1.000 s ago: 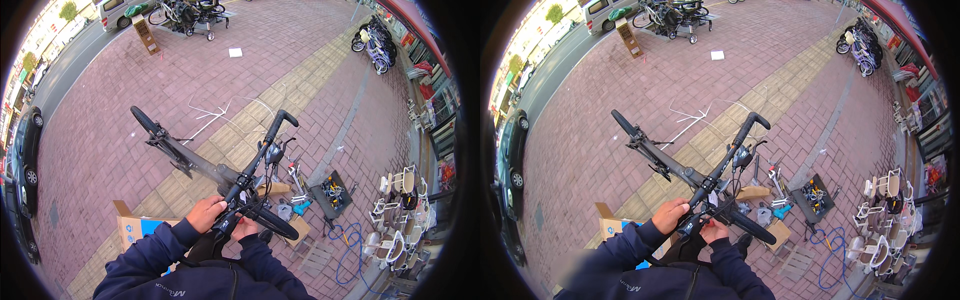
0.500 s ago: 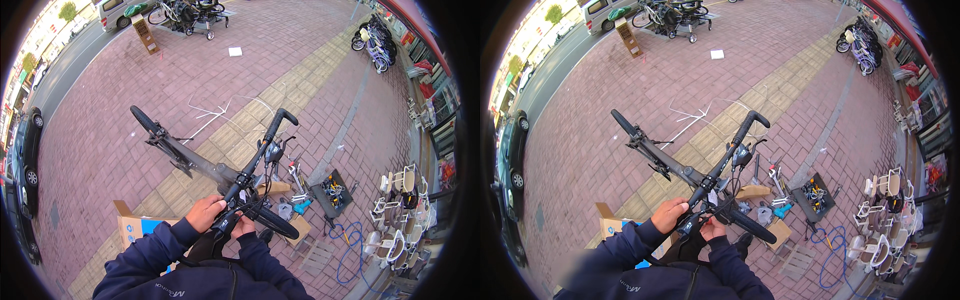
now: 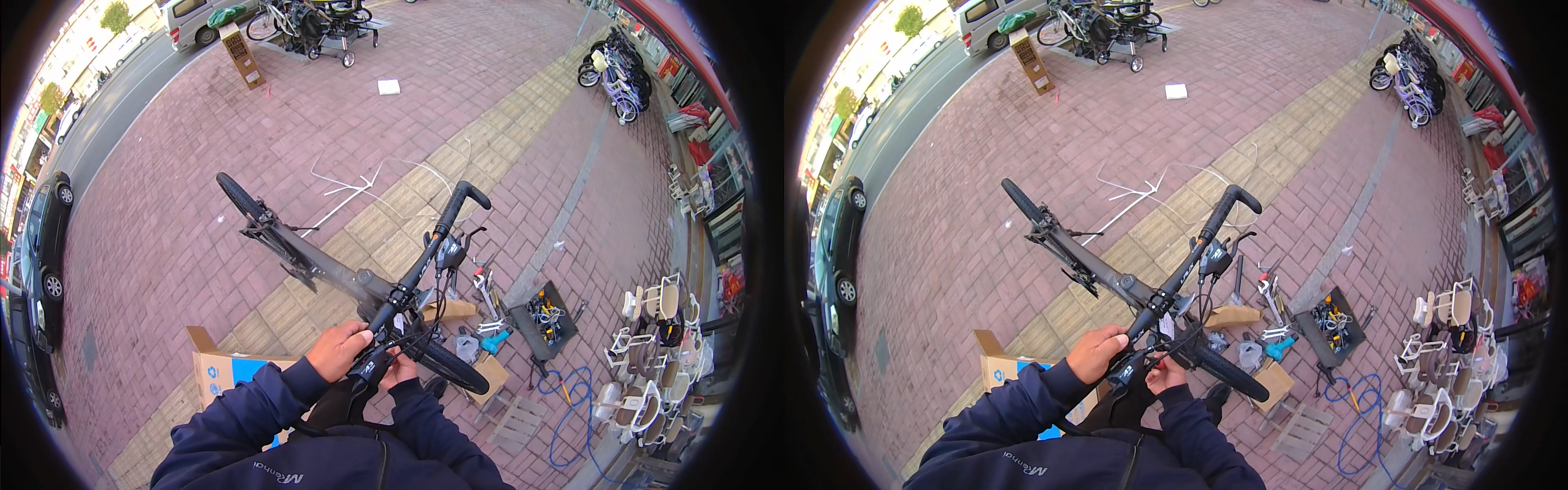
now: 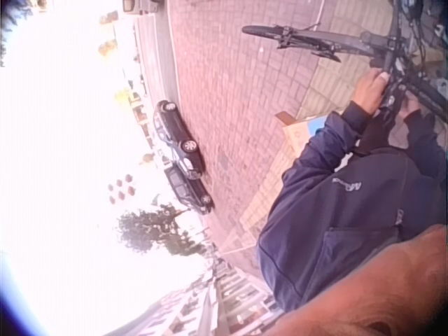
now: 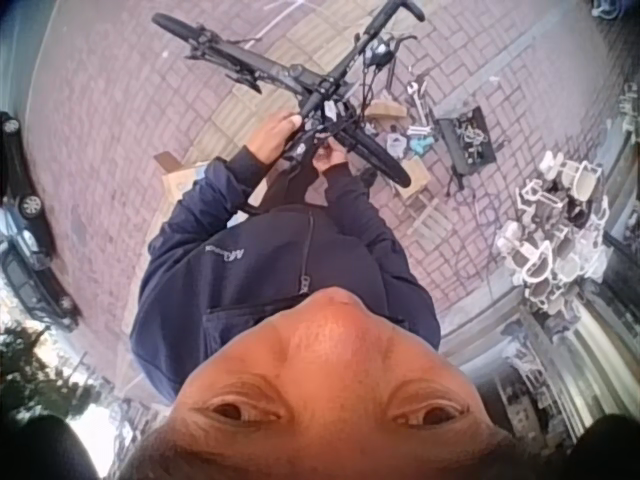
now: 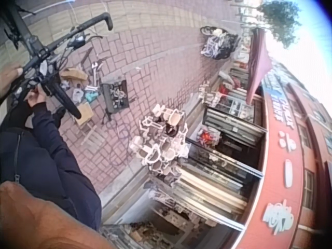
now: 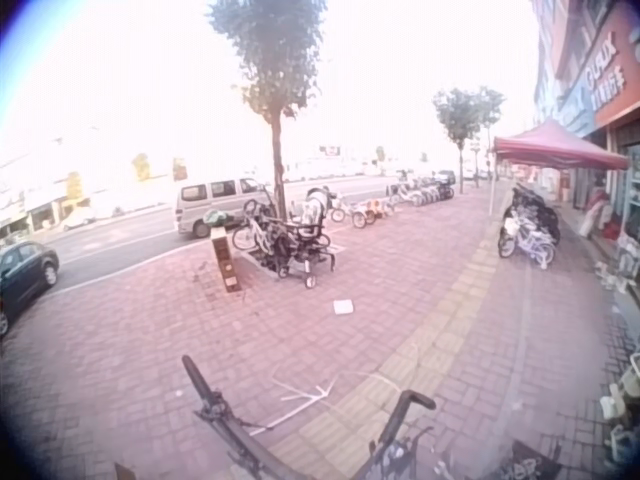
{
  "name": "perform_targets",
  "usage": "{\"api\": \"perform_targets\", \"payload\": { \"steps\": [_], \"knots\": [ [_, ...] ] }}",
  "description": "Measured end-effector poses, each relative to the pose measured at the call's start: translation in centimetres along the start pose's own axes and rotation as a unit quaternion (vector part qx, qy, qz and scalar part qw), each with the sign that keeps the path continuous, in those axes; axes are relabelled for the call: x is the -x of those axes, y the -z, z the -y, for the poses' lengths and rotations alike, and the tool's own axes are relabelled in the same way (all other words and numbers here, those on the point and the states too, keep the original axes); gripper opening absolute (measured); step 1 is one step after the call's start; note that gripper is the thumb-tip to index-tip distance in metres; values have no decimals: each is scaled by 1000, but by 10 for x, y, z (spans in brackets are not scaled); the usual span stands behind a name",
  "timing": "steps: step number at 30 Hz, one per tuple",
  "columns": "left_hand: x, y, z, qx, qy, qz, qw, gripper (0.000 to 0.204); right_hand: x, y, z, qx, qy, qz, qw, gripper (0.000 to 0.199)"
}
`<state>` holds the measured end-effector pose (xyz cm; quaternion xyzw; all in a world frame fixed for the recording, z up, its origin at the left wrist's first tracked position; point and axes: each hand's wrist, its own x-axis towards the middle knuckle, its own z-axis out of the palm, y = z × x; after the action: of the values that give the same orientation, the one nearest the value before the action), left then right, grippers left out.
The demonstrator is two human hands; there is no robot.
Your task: The person assembles a bicycle by adjusting the handlebars, attaching reflectors to the front wheel, inflating the tire, and installing pedals. The person uses tools such as a wrench and a pump to complete the assembly.
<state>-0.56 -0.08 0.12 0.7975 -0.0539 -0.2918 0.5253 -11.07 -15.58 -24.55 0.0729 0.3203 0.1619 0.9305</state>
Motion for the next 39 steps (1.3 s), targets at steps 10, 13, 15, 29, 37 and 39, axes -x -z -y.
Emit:
{"api": "perform_targets", "payload": {
  "steps": [10,13,15,29,37,39],
  "knots": [
    [-1,1,1,-8,-10,-1,1000,45,9,-6,-5,85,107,44,990,43],
    [0,0,2,-4,3,-5,1000,44,5,-1,1,12,25,21,999,40],
    [0,-1,3,8,7,-4,1000,44,6,1,3,-17,-107,160,981,34],
    [-2,2,-3,4,12,5,1000,45,8,10,21,81,-145,101,981,44],
    [32,8,-4,-169,-99,-37,980,44,60,-18,70,282,-21,-136,949,42],
    [37,6,-2,-198,-128,-79,969,40,76,-21,82,328,-4,-175,928,41]
  ]
}}
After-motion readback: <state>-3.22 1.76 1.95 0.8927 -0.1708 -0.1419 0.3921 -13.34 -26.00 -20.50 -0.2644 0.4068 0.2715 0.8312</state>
